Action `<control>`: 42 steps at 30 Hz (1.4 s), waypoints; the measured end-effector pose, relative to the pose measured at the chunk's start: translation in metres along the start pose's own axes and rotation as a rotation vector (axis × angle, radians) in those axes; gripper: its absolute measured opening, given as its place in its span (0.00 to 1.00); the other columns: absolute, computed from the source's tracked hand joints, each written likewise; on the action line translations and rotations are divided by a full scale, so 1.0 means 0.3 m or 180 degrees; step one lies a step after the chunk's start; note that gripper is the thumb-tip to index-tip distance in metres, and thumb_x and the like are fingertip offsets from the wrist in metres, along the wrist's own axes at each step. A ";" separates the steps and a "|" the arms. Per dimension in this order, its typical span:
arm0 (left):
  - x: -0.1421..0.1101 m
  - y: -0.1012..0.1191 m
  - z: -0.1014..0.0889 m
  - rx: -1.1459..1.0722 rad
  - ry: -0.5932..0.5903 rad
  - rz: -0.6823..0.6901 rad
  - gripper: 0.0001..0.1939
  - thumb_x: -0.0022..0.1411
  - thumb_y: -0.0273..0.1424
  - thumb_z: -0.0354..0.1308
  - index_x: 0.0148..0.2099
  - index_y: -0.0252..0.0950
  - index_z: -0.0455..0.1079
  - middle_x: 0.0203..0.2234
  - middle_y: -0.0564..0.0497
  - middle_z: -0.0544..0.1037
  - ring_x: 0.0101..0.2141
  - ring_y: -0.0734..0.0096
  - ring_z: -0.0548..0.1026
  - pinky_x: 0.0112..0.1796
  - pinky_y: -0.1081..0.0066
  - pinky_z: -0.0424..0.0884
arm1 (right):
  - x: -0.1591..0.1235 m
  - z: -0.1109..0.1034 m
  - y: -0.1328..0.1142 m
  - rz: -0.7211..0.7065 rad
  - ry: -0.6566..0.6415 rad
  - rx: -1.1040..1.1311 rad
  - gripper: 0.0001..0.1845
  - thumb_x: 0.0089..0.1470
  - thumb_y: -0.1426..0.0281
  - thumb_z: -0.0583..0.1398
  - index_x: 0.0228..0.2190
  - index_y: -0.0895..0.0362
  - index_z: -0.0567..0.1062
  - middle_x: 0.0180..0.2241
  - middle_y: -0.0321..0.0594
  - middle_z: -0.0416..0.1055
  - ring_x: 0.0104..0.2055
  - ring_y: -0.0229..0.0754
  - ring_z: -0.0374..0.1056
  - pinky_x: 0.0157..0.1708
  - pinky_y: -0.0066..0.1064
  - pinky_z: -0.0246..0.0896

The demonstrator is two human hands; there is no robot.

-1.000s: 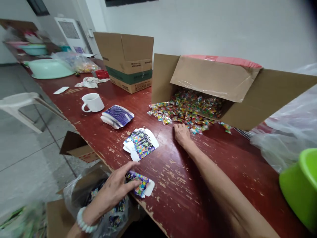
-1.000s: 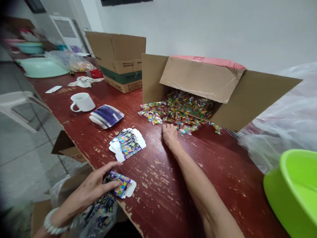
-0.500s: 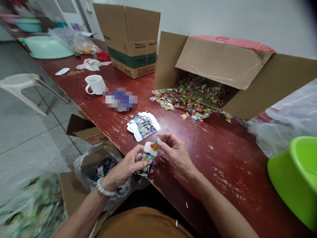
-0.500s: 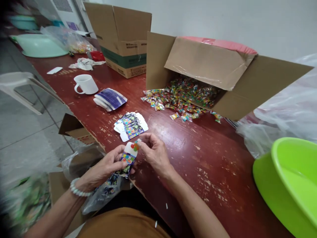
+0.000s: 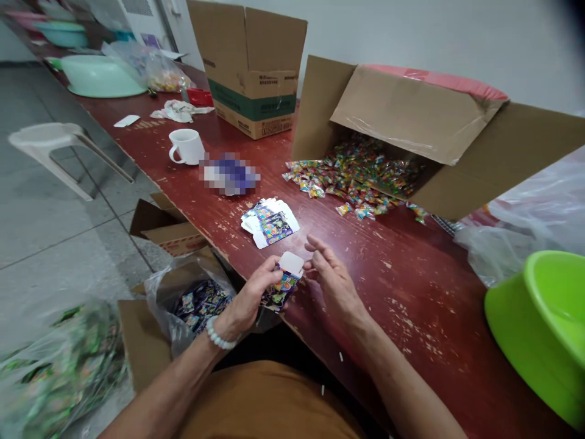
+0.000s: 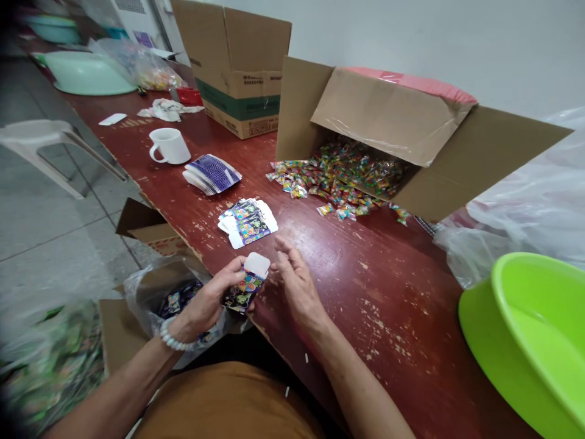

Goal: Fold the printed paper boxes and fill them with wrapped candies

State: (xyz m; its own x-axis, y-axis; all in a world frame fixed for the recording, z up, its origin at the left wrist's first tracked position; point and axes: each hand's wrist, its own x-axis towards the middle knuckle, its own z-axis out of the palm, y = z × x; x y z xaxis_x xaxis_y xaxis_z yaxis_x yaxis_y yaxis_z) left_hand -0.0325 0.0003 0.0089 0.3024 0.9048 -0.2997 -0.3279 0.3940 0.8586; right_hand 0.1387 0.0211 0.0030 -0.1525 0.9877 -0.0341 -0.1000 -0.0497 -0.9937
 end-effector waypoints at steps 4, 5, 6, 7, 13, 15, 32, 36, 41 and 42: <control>0.010 -0.020 0.007 -0.0239 0.0370 0.0161 0.19 0.59 0.46 0.60 0.38 0.34 0.76 0.28 0.48 0.79 0.30 0.65 0.75 0.31 0.70 0.71 | -0.024 0.011 0.018 0.0658 -0.0204 0.0795 0.27 0.50 0.59 0.69 0.51 0.51 0.73 0.44 0.39 0.72 0.31 0.35 0.67 0.31 0.26 0.64; 0.011 -0.023 0.009 -0.0192 0.0389 0.0249 0.18 0.59 0.45 0.61 0.38 0.34 0.77 0.29 0.48 0.80 0.31 0.64 0.76 0.32 0.70 0.71 | -0.031 0.019 0.022 0.0731 -0.0355 0.0848 0.26 0.49 0.60 0.70 0.49 0.52 0.74 0.42 0.38 0.74 0.32 0.36 0.68 0.32 0.27 0.65; 0.010 -0.025 0.011 -0.0116 0.0370 0.0329 0.16 0.58 0.43 0.62 0.38 0.34 0.77 0.30 0.49 0.80 0.32 0.64 0.76 0.33 0.70 0.71 | -0.037 0.028 0.026 0.0758 -0.0455 0.0873 0.26 0.49 0.60 0.70 0.48 0.52 0.74 0.40 0.38 0.75 0.33 0.38 0.70 0.34 0.28 0.66; 0.008 -0.025 0.012 -0.0030 0.0329 0.0384 0.14 0.58 0.41 0.63 0.38 0.34 0.76 0.30 0.50 0.80 0.31 0.65 0.75 0.32 0.71 0.70 | -0.042 0.037 0.029 0.0720 -0.0469 0.0851 0.23 0.49 0.60 0.69 0.47 0.52 0.75 0.38 0.38 0.75 0.34 0.39 0.70 0.35 0.29 0.67; -0.003 -0.016 0.011 -0.0373 0.0159 0.0088 0.13 0.58 0.40 0.64 0.37 0.35 0.70 0.25 0.54 0.75 0.22 0.73 0.72 0.22 0.74 0.70 | -0.043 0.043 0.028 -0.0874 0.0109 -0.0764 0.06 0.55 0.63 0.66 0.30 0.51 0.80 0.33 0.40 0.76 0.36 0.44 0.71 0.40 0.35 0.65; -0.002 -0.008 0.008 -0.0756 -0.0085 -0.0325 0.17 0.61 0.45 0.61 0.41 0.36 0.70 0.25 0.52 0.75 0.20 0.71 0.72 0.20 0.72 0.71 | -0.040 0.025 0.021 -0.1158 -0.0079 -0.1198 0.07 0.57 0.63 0.63 0.31 0.51 0.81 0.33 0.41 0.77 0.34 0.44 0.71 0.39 0.36 0.65; 0.021 -0.027 -0.001 -0.0427 0.0156 -0.0386 0.33 0.62 0.56 0.53 0.55 0.36 0.75 0.22 0.50 0.76 0.20 0.72 0.70 0.21 0.74 0.66 | 0.013 0.041 0.003 0.0332 -0.0465 0.0145 0.12 0.48 0.62 0.69 0.27 0.57 0.77 0.36 0.41 0.80 0.27 0.38 0.70 0.29 0.31 0.67; 0.022 -0.004 -0.003 -0.0316 0.0215 -0.0254 0.25 0.61 0.47 0.59 0.51 0.33 0.78 0.26 0.48 0.79 0.24 0.71 0.73 0.22 0.75 0.66 | 0.010 0.015 0.011 -0.0181 -0.0682 -0.0407 0.08 0.55 0.62 0.65 0.31 0.54 0.79 0.39 0.40 0.79 0.36 0.41 0.72 0.39 0.35 0.68; 0.028 0.013 0.002 -0.0667 0.0320 -0.0304 0.19 0.57 0.35 0.59 0.47 0.32 0.78 0.34 0.45 0.82 0.24 0.71 0.74 0.23 0.74 0.69 | -0.032 0.023 0.052 -0.0818 -0.0730 -0.0913 0.10 0.59 0.63 0.63 0.43 0.50 0.78 0.43 0.41 0.73 0.44 0.42 0.70 0.44 0.34 0.67; 0.026 0.013 0.000 -0.0670 0.0364 -0.0242 0.19 0.56 0.35 0.59 0.47 0.31 0.78 0.35 0.45 0.82 0.26 0.69 0.75 0.24 0.74 0.69 | -0.040 0.032 0.060 -0.0860 -0.0745 -0.0911 0.12 0.59 0.63 0.63 0.45 0.50 0.77 0.44 0.41 0.72 0.43 0.42 0.70 0.42 0.34 0.67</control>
State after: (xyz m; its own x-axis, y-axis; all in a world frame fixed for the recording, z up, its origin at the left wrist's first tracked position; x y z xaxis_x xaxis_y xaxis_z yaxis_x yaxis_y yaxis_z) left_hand -0.0315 0.0090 0.0098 0.2339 0.8790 -0.4154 -0.4910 0.4756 0.7299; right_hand 0.1293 0.0071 -0.0133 -0.3798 0.8979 0.2225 0.1040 0.2805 -0.9542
